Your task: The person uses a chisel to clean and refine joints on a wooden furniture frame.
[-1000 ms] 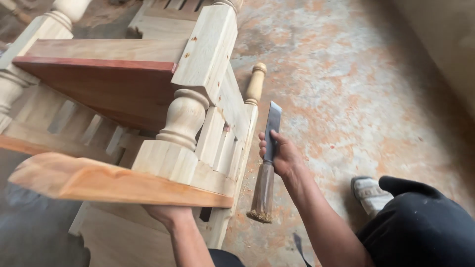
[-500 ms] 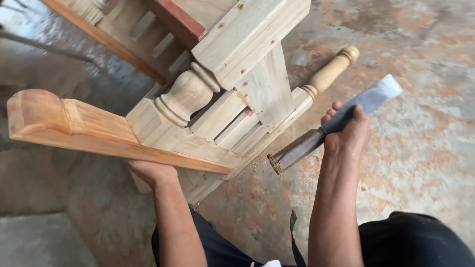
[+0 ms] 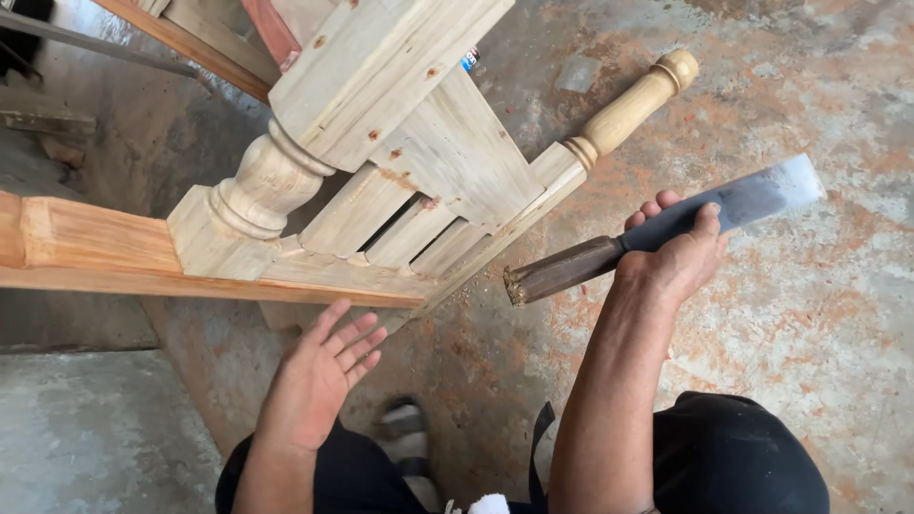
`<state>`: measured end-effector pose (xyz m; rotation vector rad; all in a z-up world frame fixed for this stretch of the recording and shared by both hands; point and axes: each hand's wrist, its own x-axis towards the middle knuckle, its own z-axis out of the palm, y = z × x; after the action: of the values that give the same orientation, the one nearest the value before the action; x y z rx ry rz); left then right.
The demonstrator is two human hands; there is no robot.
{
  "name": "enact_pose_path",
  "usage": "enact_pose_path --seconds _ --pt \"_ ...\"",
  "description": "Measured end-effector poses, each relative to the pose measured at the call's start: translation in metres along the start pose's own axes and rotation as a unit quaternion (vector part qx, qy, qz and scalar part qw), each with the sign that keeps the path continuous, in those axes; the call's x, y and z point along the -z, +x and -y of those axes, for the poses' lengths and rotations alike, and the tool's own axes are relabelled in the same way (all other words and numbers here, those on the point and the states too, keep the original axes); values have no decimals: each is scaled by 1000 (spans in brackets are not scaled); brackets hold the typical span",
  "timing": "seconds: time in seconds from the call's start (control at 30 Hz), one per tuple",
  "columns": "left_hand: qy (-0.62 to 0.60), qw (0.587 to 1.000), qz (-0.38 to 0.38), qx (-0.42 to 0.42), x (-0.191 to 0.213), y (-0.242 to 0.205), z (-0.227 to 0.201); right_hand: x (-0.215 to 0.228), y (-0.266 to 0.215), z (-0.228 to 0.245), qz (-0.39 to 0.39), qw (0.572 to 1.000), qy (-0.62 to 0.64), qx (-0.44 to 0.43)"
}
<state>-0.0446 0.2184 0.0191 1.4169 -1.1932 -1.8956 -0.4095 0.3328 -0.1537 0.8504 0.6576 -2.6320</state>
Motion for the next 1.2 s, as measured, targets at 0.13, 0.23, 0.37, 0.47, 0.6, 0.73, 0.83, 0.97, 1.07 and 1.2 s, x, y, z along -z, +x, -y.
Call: enact_pose_path --seconds 0.13,0.23,0.37,0.47,0.6,0.73,0.83,0.97,1.07,1.2 --pt "321 931 30 -172 -16 38 21 -8 -21 18 15 1000 -19 2" --pt "457 889 24 -16 -8 83 60 2 -19 34 51 998 -37 2" --pt "670 739 73 7 -7 130 111 13 -21 63 68 997 -22 27" --pt "798 598 50 -52 -22 142 139 14 -33 84 79 994 -18 72" --pt "797 526 14 -296 -34 156 151 25 -37 99 103 987 -39 121" --pt "765 588 -76 -252 -66 183 128 29 -39 105 83 990 -33 105" --pt "798 588 -81 -104 -103 175 101 25 -55 109 123 987 -35 99" --pt "750 649 3 -132 -110 207 105 29 -65 108 116 981 -63 146" --pt "775 584 28 -242 -75 231 124 35 -55 101 131 979 -58 146" --pt "962 148 115 -200 -20 221 118 25 -59 89 155 975 -86 134"
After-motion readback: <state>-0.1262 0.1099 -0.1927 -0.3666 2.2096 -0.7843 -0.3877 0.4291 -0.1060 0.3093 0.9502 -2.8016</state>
